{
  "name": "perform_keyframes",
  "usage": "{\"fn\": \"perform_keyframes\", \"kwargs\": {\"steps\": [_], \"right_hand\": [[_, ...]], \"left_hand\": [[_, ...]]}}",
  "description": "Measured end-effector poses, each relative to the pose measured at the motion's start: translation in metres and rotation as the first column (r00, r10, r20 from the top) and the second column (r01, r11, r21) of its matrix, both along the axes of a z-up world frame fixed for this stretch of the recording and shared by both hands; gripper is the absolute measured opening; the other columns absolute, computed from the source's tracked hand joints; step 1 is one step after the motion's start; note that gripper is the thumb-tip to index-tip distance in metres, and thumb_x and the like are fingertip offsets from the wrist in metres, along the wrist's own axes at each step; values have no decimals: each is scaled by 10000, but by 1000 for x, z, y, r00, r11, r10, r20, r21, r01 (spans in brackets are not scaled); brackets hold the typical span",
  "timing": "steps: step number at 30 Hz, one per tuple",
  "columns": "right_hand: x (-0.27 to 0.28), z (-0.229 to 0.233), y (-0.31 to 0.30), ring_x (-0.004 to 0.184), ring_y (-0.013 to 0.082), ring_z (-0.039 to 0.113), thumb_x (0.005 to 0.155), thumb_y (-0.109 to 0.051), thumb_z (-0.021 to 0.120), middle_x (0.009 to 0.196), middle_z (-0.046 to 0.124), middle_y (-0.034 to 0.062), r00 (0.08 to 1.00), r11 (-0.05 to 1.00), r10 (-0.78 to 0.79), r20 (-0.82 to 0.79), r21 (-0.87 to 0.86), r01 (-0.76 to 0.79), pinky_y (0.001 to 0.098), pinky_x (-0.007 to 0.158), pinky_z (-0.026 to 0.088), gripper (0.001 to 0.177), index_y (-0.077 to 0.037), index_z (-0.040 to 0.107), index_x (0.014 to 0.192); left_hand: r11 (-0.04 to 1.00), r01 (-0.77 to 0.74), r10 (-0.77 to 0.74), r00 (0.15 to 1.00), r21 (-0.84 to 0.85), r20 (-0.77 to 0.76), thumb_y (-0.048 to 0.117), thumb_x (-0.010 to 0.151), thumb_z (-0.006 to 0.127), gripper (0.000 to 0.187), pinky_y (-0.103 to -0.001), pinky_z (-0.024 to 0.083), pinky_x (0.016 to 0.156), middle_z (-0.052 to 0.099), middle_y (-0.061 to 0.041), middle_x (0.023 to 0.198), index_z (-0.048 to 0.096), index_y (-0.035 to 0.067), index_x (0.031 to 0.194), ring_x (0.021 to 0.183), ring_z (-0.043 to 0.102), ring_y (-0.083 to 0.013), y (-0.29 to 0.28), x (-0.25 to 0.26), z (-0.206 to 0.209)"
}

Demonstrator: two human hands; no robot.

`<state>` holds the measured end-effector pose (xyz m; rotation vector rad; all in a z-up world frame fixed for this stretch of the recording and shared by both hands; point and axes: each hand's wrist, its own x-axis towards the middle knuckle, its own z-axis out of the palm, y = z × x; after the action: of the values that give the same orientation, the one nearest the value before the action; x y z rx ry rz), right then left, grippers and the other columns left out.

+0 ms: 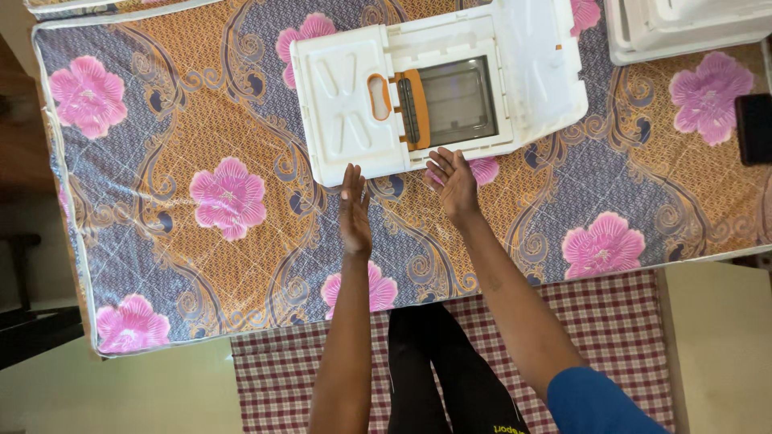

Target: The person assembles a white plastic storage box by unfolding its sides, inserting a mesh screen, and attaching a lid. They then place the completed box on the floor.

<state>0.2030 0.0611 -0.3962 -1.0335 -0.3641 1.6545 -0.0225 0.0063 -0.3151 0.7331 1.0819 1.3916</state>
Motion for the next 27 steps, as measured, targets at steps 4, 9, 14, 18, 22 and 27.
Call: {"fn": "perform_keyframes", "kwargs": {"steps": [4, 9, 14, 18, 22, 27], "right_hand": [[-15, -40, 13, 1378, 185, 489, 1000, -521, 508, 1465, 549, 54, 991, 996, 91, 93, -27, -89, 431, 1172, 343, 661, -93, 430, 1498], [-33, -46, 24, 1323, 205, 479, 942, -369, 644, 1351, 553, 43, 977, 990, 136, 167, -52, -129, 489, 1165, 295, 643, -82, 450, 1483], [-43, -25, 25, 1321, 191, 499, 905, -391, 654, 1347, 588, 32, 959, 981, 192, 210, -73, -181, 468, 1152, 295, 629, -119, 478, 1445], [-41, -17, 30, 1283, 219, 522, 894, -420, 672, 1300, 614, 47, 967, 985, 154, 206, -113, -132, 471, 1147, 318, 633, -112, 518, 1426], [-46, -11, 26, 1290, 217, 514, 886, -417, 700, 1312, 610, 36, 979, 993, 102, 175, -81, -89, 460, 1130, 317, 630, -119, 520, 1411], [-50, 16, 22, 1334, 205, 517, 876, -417, 703, 1371, 630, 63, 989, 998, 61, 137, -23, -58, 427, 1123, 328, 652, -116, 506, 1420]], "left_hand": [[1000, 10, -10, 1000, -17, 6, 626, 996, 403, 822, -547, 152, 1281, 304, -151, 1706, 292, 126, 1638, 1583, 258, -368, 7, -3, -21], [999, 13, -13, 1000, -48, -7, 619, 980, 455, 838, -546, 201, 1266, 325, -150, 1694, 296, 121, 1635, 1562, 298, -373, 7, -2, -26], [999, 29, -28, 999, -46, 25, 623, 972, 502, 863, -517, 222, 1270, 317, -147, 1694, 290, 111, 1634, 1566, 292, -370, 3, -5, -18], [998, 34, -33, 999, -55, 14, 629, 964, 512, 872, -521, 233, 1262, 328, -150, 1686, 305, 103, 1628, 1558, 306, -375, 7, -6, -10], [999, 39, -39, 999, 2, 16, 613, 971, 522, 871, -521, 222, 1270, 324, -154, 1689, 304, 96, 1637, 1566, 298, -361, 6, -11, 3], [998, 23, -24, 1000, 61, 14, 600, 985, 485, 842, -512, 211, 1265, 334, -153, 1691, 305, 95, 1634, 1559, 316, -352, 11, -22, 31]]}}
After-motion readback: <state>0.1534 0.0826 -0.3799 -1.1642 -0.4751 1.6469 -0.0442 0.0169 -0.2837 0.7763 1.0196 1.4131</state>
